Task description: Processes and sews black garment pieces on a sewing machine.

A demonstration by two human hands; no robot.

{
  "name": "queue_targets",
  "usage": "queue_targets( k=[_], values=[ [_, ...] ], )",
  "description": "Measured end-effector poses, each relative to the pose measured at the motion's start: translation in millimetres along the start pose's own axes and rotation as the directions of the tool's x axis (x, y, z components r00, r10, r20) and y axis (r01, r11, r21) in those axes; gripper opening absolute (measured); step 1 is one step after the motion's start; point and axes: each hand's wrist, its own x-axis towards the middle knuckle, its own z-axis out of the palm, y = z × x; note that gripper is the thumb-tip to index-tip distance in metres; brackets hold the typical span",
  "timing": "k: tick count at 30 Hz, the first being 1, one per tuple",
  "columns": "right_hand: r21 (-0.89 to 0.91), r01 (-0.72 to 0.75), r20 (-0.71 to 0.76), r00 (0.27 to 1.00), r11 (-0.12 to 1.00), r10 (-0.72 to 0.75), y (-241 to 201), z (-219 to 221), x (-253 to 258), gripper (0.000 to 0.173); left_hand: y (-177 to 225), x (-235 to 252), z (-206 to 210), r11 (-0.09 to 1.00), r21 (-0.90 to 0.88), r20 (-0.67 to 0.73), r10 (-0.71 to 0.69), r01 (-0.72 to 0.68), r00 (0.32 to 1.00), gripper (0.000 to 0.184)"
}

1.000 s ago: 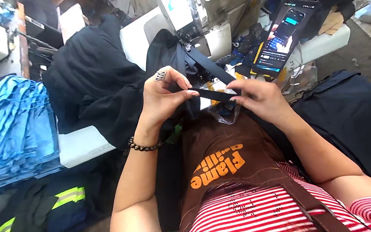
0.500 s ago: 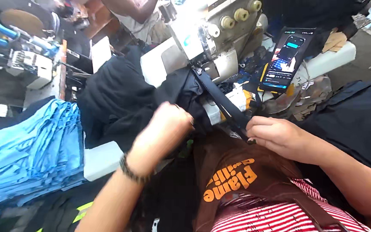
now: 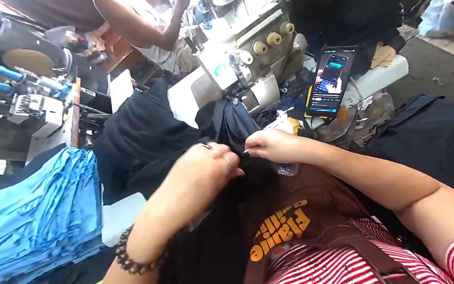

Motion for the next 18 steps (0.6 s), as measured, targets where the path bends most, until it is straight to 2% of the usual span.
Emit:
queue_targets(
  k=[3, 6, 8, 9, 11, 13, 14, 16, 18],
  values=[
    [0.08, 0.032, 0.026, 0.999, 0.996, -0.034, -12, 0, -8, 0.019, 20, 19, 3, 0.992, -0.035, -0.015, 0.125, -0.125, 0.992, 0.032],
    [0.309, 0.117, -0.009, 0.993, 0.944, -0.121, -21, -1, -23, 0.026, 5, 24, -4, 0.99, -0.115, -0.093, 0.075, -0.086, 0.993, 0.03],
    [0.376, 0.185, -0.067, 0.983, 0.908, -0.173, -28, -6, -31, 0.03, -3, 24, -7, 0.97, -0.228, -0.163, 0.044, -0.081, 0.986, 0.028],
    [0.381, 0.227, -0.095, 0.974, 0.896, -0.207, -32, -9, -35, 0.031, -6, 23, -8, 0.946, -0.312, -0.173, 0.035, -0.088, 0.984, 0.03],
    [0.328, 0.294, -0.124, 0.956, 0.898, -0.267, -40, -12, -40, 0.03, -11, 22, -8, 0.888, -0.449, -0.141, 0.039, -0.099, 0.989, 0.05],
    [0.245, 0.29, -0.101, 0.957, 0.925, -0.273, -47, -14, -43, 0.031, -14, 21, -8, 0.886, -0.455, -0.06, 0.066, -0.087, 0.996, 0.066],
    [0.216, 0.284, -0.086, 0.958, 0.934, -0.272, -48, -15, -44, 0.031, -15, 19, -8, 0.907, -0.414, -0.026, 0.078, -0.082, 0.997, 0.066],
    [0.192, 0.3, -0.103, 0.953, 0.934, -0.284, -47, -13, -43, 0.03, -18, 14, -12, 0.937, -0.338, -0.014, 0.087, -0.086, 0.996, 0.052],
    [0.15, 0.307, -0.223, 0.937, 0.94, -0.27, -38, -13, -39, 0.025, -28, 5, -29, 0.96, -0.269, -0.05, 0.07, -0.081, 0.996, 0.042]
  ],
)
